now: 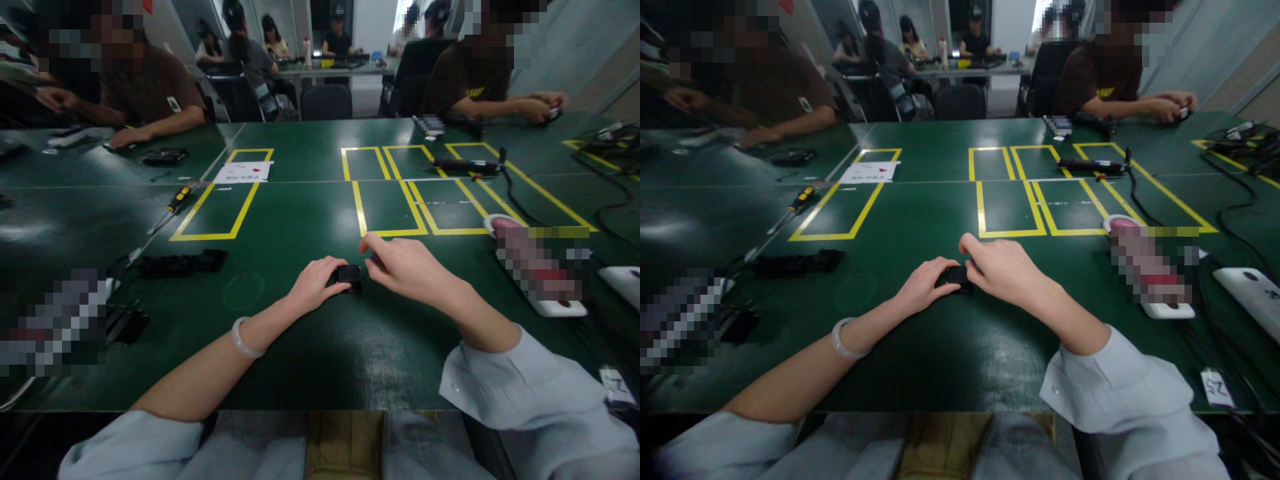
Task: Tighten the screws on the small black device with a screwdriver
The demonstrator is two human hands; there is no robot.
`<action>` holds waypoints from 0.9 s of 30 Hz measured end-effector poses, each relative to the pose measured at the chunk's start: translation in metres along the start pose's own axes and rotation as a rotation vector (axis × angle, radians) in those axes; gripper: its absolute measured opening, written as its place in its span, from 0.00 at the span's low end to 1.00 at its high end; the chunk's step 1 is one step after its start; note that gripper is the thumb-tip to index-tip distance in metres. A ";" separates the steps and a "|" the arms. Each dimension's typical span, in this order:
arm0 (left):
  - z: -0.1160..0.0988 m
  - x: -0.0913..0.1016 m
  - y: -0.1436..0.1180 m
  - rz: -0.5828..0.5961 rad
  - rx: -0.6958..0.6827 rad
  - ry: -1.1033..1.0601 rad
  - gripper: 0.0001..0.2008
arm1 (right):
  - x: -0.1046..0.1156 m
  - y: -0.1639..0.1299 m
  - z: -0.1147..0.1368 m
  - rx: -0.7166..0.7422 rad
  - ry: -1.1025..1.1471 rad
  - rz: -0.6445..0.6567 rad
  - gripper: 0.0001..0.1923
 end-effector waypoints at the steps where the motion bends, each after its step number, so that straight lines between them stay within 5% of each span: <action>1: 0.000 0.000 0.000 -0.001 -0.002 -0.002 0.19 | 0.000 0.000 -0.001 -0.003 -0.009 0.004 0.11; 14: -0.002 0.001 0.000 0.003 -0.005 0.001 0.19 | 0.000 -0.001 0.002 0.029 -0.001 -0.001 0.08; 27: 0.000 -0.001 -0.001 0.014 0.000 0.014 0.20 | -0.001 0.000 -0.005 -0.032 -0.127 0.023 0.16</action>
Point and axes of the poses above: each hand's wrist, its own y-axis towards the middle knuckle, its own x-axis out of the back of the hand, z = x × y, the point moved 9 cm from there along y, towards the middle knuckle, and after that the axes turned 2 degrees about -z, right-handed, at the moved point
